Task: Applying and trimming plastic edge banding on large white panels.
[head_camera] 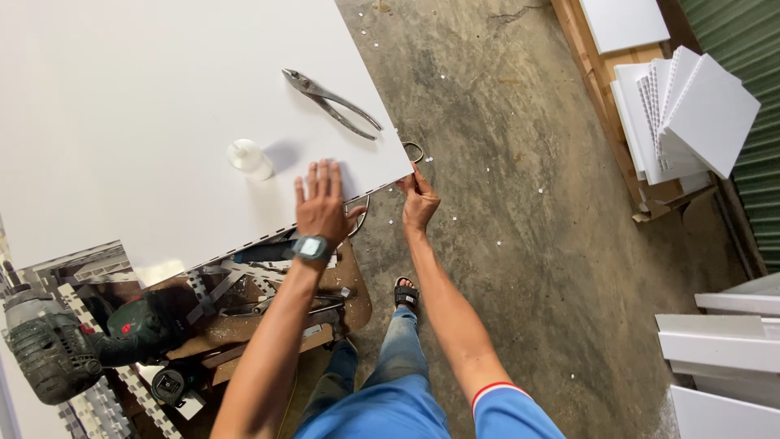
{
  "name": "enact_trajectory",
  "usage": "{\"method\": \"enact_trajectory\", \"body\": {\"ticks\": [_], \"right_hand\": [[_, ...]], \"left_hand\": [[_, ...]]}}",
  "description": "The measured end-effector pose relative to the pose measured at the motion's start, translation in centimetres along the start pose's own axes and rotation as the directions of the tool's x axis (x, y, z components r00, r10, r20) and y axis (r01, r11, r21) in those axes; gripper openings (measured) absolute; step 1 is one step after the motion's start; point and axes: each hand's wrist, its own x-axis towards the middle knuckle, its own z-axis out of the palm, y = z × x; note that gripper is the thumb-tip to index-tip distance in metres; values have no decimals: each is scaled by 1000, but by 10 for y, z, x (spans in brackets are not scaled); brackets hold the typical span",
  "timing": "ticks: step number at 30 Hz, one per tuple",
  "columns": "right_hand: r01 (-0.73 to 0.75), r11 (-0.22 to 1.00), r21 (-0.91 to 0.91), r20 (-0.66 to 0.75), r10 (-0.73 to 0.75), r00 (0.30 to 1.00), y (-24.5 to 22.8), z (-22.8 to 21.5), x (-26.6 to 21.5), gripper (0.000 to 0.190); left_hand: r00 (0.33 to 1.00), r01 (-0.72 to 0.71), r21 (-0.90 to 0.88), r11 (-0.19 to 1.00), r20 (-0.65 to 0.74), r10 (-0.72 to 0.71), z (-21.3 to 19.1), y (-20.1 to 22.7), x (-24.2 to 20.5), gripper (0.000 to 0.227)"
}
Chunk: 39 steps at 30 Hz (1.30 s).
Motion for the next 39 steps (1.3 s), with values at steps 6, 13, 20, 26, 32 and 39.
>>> {"method": "enact_trajectory", "body": {"ticks": [6,13,20,26,32,39], "right_hand": [[54,983,-177,85,-39,996,-12,-11,8,26],[131,943,-306,199,-72,977,-33,-21,20,28],[626,566,-537,562,-313,766,-94,-17,32,46],[907,211,-365,838,-350,419,-83,-16,49,49],[943,179,-281,839,-430,332,-77,-19,56,42],[949,177,-259,823,-475,313,-81,-16,58,39]], "left_hand": [[991,96,35,995,-96,-92,17,30,22,108],[981,125,36,991,-154,-119,10,34,23,106],[975,128,50,991,-188,-116,16,34,23,97],[967,129,52,990,-229,-114,10,38,21,97],[959,160,70,985,-249,-138,23,11,6,105],[932,253,149,956,-302,-200,0,-17,-25,102]]}}
